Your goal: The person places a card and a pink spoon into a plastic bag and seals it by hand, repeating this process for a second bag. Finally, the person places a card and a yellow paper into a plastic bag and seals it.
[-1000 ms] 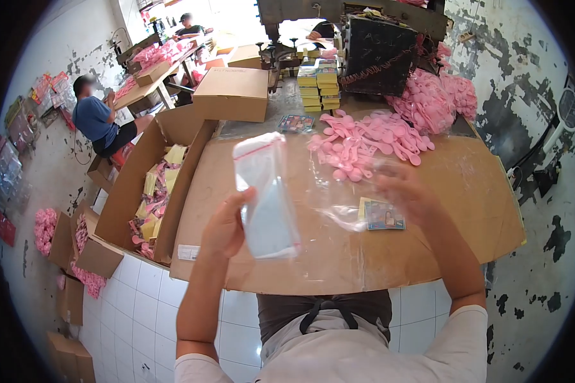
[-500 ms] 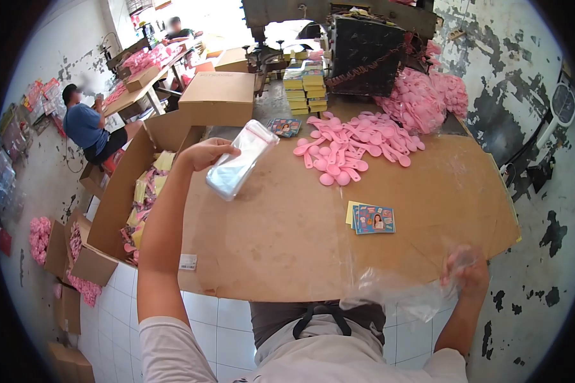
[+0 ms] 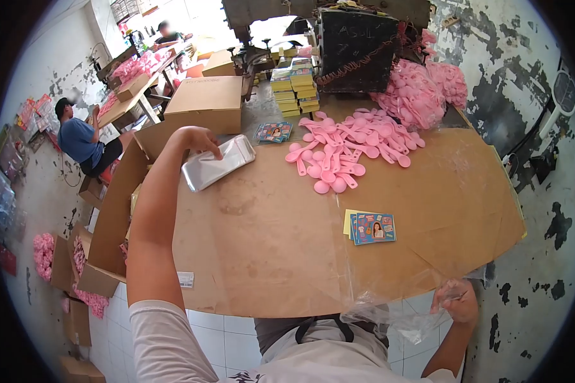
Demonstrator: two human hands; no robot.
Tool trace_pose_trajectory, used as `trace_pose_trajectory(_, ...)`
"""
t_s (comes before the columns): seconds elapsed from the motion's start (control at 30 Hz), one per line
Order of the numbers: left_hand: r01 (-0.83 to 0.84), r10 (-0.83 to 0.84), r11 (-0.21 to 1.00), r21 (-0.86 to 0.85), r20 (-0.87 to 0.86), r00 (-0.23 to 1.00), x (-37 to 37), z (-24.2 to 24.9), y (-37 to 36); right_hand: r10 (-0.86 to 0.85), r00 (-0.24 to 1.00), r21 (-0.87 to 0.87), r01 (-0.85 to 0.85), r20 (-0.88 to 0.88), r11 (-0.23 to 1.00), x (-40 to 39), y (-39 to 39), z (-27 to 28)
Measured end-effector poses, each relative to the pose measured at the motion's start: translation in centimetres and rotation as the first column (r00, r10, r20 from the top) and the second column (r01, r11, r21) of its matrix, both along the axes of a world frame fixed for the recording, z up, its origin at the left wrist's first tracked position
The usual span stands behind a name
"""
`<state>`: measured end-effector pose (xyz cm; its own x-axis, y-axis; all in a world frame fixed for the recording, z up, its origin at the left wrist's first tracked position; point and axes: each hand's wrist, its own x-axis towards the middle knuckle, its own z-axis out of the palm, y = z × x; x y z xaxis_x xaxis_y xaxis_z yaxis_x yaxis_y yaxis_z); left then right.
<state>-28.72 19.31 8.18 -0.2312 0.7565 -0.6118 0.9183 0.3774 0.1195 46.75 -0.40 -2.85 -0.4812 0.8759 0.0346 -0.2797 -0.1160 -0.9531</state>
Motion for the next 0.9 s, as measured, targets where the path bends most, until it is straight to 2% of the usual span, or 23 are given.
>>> trace_pose_trajectory(0.03, -0.004, 0.003, 1.000, 0.020, 0.046, 0.999, -0.7, -0.6, 0.6, 0.031, 0.999, 0.002, -0.031, 0.029, 1.000, -0.2, 0.1, -0.1)
trace_pose_trajectory(0.13, 0.201, -0.194, 0.978, 0.054, -0.118, 0.974, -0.6, -0.9, 2.2, 0.103, 0.991, -0.001, -0.104, 0.082, 0.995, -0.9, 0.7, -0.6)
trace_pose_trajectory(0.23, 0.202, -0.198, 0.978, 0.053, -0.072, 0.977, 0.3, -0.8, 3.2, 0.122, 0.990, -0.043, -0.119, 0.071, 0.992, -1.5, 0.5, -0.9)
trace_pose_trajectory(0.33, 0.269, -0.263, 0.963, 0.025, -0.139, 0.955, 0.0, -1.8, 4.7, 0.103, 0.993, -0.079, -0.099, 0.053, 0.992, -2.1, 0.2, -0.7)
trace_pose_trajectory(0.43, 0.257, -0.231, 0.961, 0.099, -0.217, 0.948, 0.2, -2.6, 4.6, 0.099, 0.993, -0.105, -0.092, 0.063, 0.990, -1.9, -0.1, -0.8)
trace_pose_trajectory(0.53, 0.268, -0.239, 0.938, 0.222, -0.148, 0.960, 0.2, -3.0, 4.0, 0.149, 0.984, -0.075, -0.142, 0.102, 0.987, -1.5, 0.1, -0.9)
trace_pose_trajectory(0.63, 0.333, -0.254, 0.851, 0.406, -0.236, 0.938, 0.0, -3.8, 2.6, 0.222, 0.956, 0.011, -0.228, 0.190, 0.974, -1.5, 0.5, -0.2)
trace_pose_trajectory(0.73, 0.122, -0.043, 0.593, 0.796, -0.120, 0.992, 2.5, -3.3, -2.2, 0.273, 0.906, 0.110, -0.322, 0.323, 0.940, -1.4, 1.2, 0.9)
trace_pose_trajectory(0.8, 0.003, -0.156, 0.417, 0.909, 0.068, 0.985, 10.5, -1.1, -8.5, 0.261, 0.888, 0.132, -0.331, 0.378, 0.934, -3.2, 1.1, 2.5)
trace_pose_trajectory(0.83, -0.143, -0.011, 0.521, 0.841, 0.175, 0.985, 16.4, -0.5, -12.8, 0.289, 0.887, 0.181, -0.371, 0.360, 0.911, -4.6, 1.5, 3.0)
trace_pose_trajectory(0.87, -0.133, -0.293, 0.610, 0.782, 0.378, 0.878, 19.8, -0.9, -16.3, 0.319, 0.883, 0.229, -0.408, 0.344, 0.884, -6.1, 1.9, 3.7)
trace_pose_trajectory(0.9, 0.007, -0.483, 0.678, 0.735, 0.438, 0.758, 22.7, -2.7, -19.4, 0.351, 0.876, 0.275, -0.445, 0.330, 0.852, -7.6, 2.1, 4.2)
